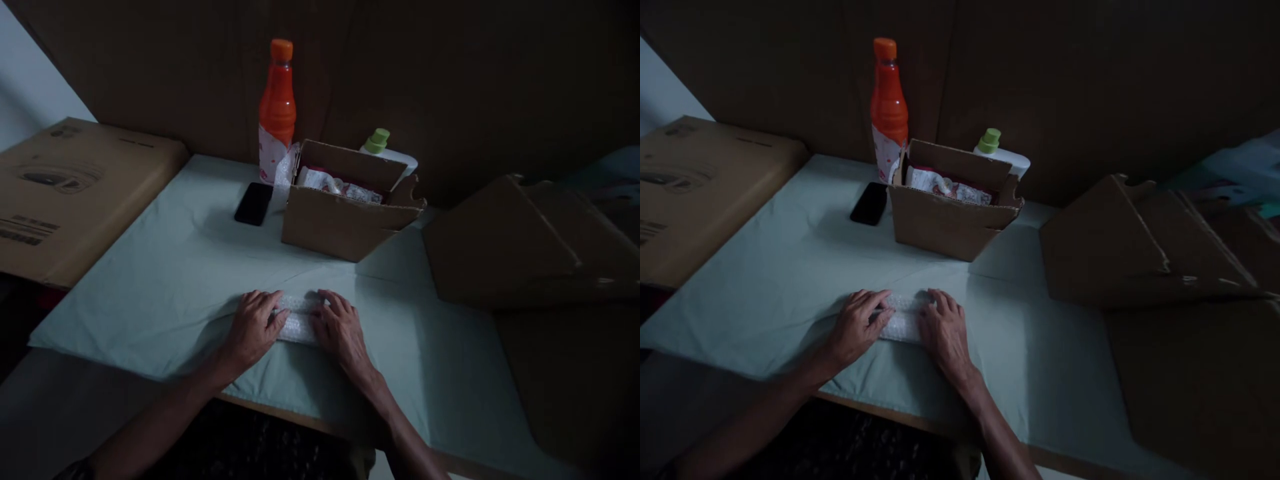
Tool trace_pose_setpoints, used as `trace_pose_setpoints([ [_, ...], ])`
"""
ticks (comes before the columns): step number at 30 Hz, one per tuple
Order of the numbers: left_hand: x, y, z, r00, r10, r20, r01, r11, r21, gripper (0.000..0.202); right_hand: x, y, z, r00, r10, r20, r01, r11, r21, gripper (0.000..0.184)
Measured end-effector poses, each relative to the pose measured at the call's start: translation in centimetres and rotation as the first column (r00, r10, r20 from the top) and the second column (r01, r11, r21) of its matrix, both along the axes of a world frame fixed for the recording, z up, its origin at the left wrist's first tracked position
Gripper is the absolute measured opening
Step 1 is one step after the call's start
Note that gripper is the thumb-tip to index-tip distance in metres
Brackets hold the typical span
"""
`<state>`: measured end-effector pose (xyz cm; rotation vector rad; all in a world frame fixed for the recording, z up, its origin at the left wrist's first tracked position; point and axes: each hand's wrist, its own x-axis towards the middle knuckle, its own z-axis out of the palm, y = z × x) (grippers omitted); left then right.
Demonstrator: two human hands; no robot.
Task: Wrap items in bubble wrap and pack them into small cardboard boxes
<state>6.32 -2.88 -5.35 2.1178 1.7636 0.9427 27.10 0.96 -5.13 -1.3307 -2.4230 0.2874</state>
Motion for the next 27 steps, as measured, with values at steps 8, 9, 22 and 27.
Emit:
trace_pose_setpoints([
  [8, -0.3, -1.0, 0.1, 0.996, -0.083, -0.013, 0.08, 0.987, -0.14, 0.073, -0.4, 0.1, -0.7, 0.984, 0.132, -0.12, -0.129, 0.991, 0.034, 0.024],
  [9, -0.4, -1.0, 0.0, 0.994, -0.108, 0.004, 0.107, 0.981, -0.159, 0.077, -0.2, -0.2, -0.7, 0.974, 0.169, -0.152, -0.166, 0.986, 0.033, 0.023],
  [22, 0.7, -1.5, 0.8, 0.941, -0.298, 0.16, 0.32, 0.938, -0.136, 0.027, 2.5, -2.9, 0.6, 0.957, 0.201, -0.207, -0.258, 0.918, -0.301, 0.035],
  [27, -0.8, 2.7, 4.4, 0.955, -0.269, 0.125, 0.255, 0.96, 0.116, 0.04, 4.7, -0.2, 5.5, 0.926, 0.016, -0.376, -0.094, 0.977, -0.19, 0.025],
])
